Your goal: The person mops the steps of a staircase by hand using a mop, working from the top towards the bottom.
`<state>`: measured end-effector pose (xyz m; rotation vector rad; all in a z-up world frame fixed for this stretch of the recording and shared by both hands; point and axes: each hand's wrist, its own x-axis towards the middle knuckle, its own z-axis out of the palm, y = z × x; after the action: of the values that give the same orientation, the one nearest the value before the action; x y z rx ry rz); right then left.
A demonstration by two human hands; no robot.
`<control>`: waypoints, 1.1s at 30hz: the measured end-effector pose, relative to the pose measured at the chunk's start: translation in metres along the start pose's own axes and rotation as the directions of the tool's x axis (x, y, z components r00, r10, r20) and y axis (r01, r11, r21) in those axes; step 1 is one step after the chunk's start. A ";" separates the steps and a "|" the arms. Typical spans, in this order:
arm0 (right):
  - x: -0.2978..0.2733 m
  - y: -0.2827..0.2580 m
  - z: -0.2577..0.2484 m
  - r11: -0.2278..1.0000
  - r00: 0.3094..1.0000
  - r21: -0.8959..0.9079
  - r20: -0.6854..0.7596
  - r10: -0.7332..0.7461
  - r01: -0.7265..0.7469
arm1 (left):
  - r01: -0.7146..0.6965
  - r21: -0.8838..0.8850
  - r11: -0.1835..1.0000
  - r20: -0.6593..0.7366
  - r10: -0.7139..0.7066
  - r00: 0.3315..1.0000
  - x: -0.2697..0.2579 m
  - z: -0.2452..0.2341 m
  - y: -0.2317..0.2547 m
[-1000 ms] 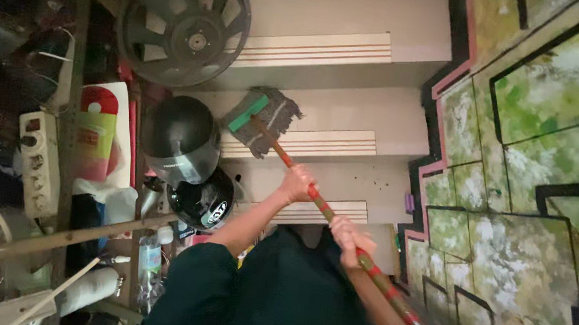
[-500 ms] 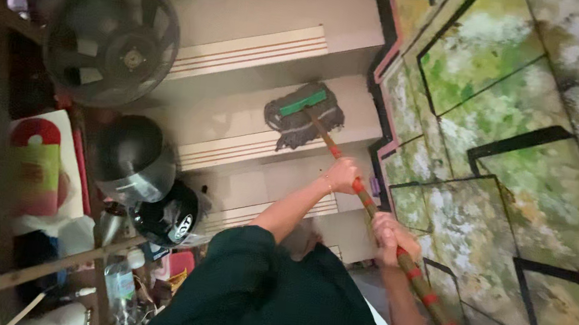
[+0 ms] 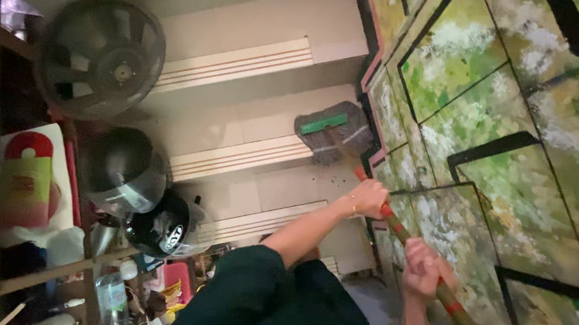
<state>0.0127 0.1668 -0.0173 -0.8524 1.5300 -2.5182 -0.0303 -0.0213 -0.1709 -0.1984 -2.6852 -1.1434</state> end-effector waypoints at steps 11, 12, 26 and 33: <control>-0.001 0.036 0.120 0.993 0.988 0.005 0.104 0.116 -0.117 | 0.296 0.259 0.919 -0.055 -0.292 0.955 -0.127 -0.072 -0.081; -0.005 0.045 0.135 0.985 0.980 0.054 0.123 0.157 -0.165 | 0.312 0.268 0.911 -0.052 -0.309 0.950 -0.145 -0.080 -0.092; -0.009 0.018 0.178 0.972 0.910 0.006 0.353 0.218 -0.235 | 0.408 0.152 0.900 -0.519 -0.279 0.808 -0.227 -0.080 -0.087; 0.005 -0.017 0.141 0.987 0.980 0.002 0.117 0.162 -0.164 | 0.214 0.166 0.963 -0.286 -0.161 0.945 -0.149 -0.048 -0.065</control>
<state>0.0815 0.0614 0.0476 -0.8199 1.4827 -2.3181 0.1071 -0.1065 -0.2210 0.2362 -2.5865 -0.8704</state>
